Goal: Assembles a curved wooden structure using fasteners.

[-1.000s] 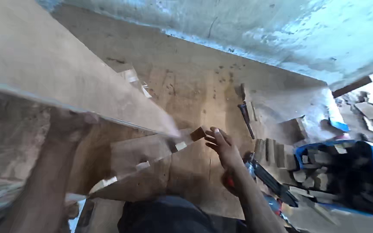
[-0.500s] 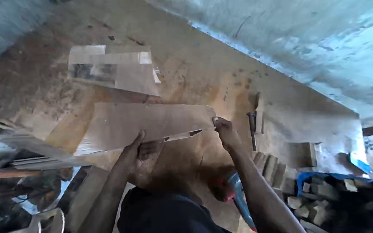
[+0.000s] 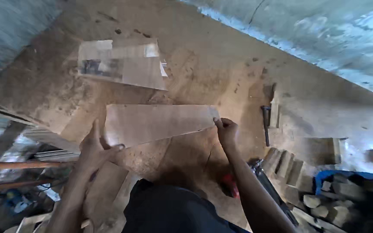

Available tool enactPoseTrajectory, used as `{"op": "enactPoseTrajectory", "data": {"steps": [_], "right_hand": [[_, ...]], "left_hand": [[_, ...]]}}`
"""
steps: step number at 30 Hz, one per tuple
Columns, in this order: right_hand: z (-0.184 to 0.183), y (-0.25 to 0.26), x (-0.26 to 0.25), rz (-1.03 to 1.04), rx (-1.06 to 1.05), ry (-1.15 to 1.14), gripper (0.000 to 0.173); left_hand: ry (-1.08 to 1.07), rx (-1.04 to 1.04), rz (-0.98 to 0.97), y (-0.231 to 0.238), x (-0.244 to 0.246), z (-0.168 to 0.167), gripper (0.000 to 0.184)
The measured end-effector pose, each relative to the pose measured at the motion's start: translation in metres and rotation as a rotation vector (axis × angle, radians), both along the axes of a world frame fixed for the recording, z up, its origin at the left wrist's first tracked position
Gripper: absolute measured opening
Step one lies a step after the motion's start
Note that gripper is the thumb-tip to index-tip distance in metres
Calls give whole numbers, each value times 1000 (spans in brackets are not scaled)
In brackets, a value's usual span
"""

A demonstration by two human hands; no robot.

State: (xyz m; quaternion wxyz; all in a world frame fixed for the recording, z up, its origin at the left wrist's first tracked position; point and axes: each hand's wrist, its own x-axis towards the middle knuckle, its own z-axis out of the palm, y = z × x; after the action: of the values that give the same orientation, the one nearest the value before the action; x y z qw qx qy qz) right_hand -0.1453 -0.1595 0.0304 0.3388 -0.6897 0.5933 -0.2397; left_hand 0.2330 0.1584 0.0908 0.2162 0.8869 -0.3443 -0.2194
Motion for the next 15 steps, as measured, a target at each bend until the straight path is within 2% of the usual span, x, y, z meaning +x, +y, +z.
{"op": "enactPoseTrajectory", "data": {"steps": [2, 5, 8, 15], "right_hand": [[-4, 3, 0, -43, 14, -38, 38], [0, 4, 13, -78, 3, -63, 34], [5, 14, 18, -11, -22, 5, 32], [10, 13, -5, 223, -111, 102, 29]], "left_hand": [[140, 36, -24, -14, 13, -4, 121], [180, -79, 50, -23, 17, -9, 106], [112, -169, 55, -15, 23, -20, 99], [-38, -129, 62, -22, 25, -21, 94]]}}
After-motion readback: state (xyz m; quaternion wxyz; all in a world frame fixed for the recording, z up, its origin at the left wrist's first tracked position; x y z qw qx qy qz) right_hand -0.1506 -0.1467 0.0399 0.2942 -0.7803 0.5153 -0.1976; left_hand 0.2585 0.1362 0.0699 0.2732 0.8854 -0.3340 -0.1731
